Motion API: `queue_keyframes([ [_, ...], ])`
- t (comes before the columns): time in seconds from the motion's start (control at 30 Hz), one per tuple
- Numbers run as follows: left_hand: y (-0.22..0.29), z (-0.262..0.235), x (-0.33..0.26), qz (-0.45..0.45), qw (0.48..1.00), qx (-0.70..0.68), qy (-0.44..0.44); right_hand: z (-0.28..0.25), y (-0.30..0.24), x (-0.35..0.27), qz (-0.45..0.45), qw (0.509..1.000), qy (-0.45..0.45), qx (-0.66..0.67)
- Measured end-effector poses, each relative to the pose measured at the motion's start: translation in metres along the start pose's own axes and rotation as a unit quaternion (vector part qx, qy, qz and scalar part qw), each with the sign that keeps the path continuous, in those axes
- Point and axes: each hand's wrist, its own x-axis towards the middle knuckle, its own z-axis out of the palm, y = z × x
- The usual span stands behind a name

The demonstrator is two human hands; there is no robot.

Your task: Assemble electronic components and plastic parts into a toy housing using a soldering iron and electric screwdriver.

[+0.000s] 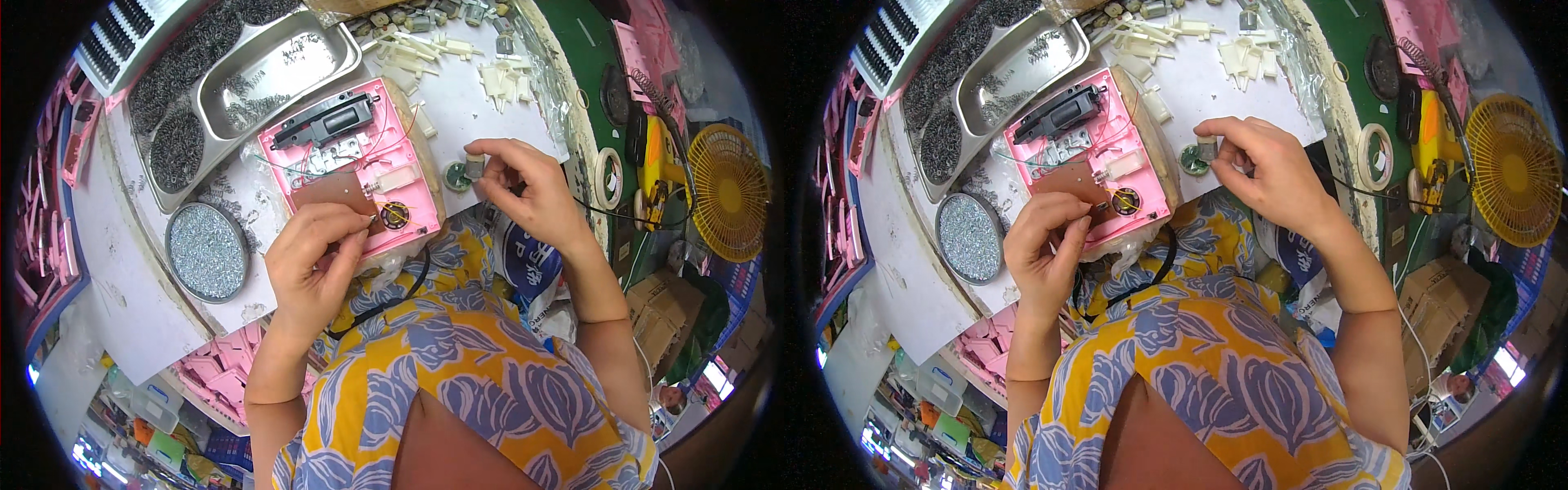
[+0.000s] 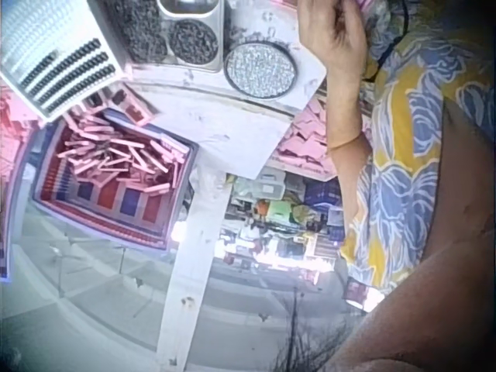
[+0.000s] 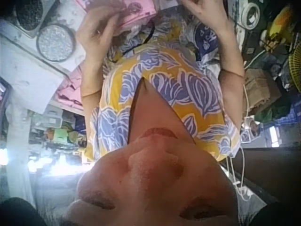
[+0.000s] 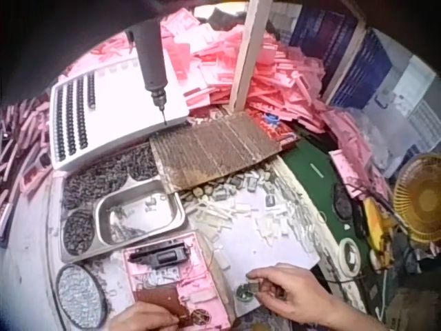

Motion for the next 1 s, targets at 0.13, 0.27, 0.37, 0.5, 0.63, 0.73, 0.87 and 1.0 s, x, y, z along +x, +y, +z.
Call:
queue_keyframes([
  [0.13,0.001,0.0,-0.002,0.017,1.0,0.014,0.013,0.003,-0.009,0.006,-0.068,0.993,-0.013,-0.096],
  [0.27,0.003,0.002,-0.005,-0.005,1.0,-0.001,0.017,0.008,-0.014,0.009,-0.123,0.971,-0.026,-0.203],
  [0.37,0.0,0.005,-0.01,-0.023,0.998,-0.054,0.029,0.014,-0.019,0.009,-0.122,0.966,-0.02,-0.227],
  [0.5,0.005,0.011,-0.018,-0.084,0.987,-0.132,0.033,0.004,-0.019,0.007,-0.023,0.994,-0.031,-0.102],
  [0.63,0.007,0.014,-0.015,-0.096,0.976,-0.197,0.017,0.002,-0.04,-0.008,0.059,0.952,-0.011,0.299],
  [0.73,0.007,0.016,-0.013,-0.084,0.973,-0.213,0.007,0.029,-0.058,-0.005,0.046,0.883,-0.074,0.46],
  [0.87,0.012,0.014,-0.012,-0.074,0.978,-0.195,0.0,0.043,-0.061,0.001,0.044,0.873,-0.094,0.477],
  [1.0,0.012,0.014,-0.014,-0.069,0.978,-0.195,-0.005,0.042,-0.061,0.002,0.034,0.886,-0.114,0.449],
])
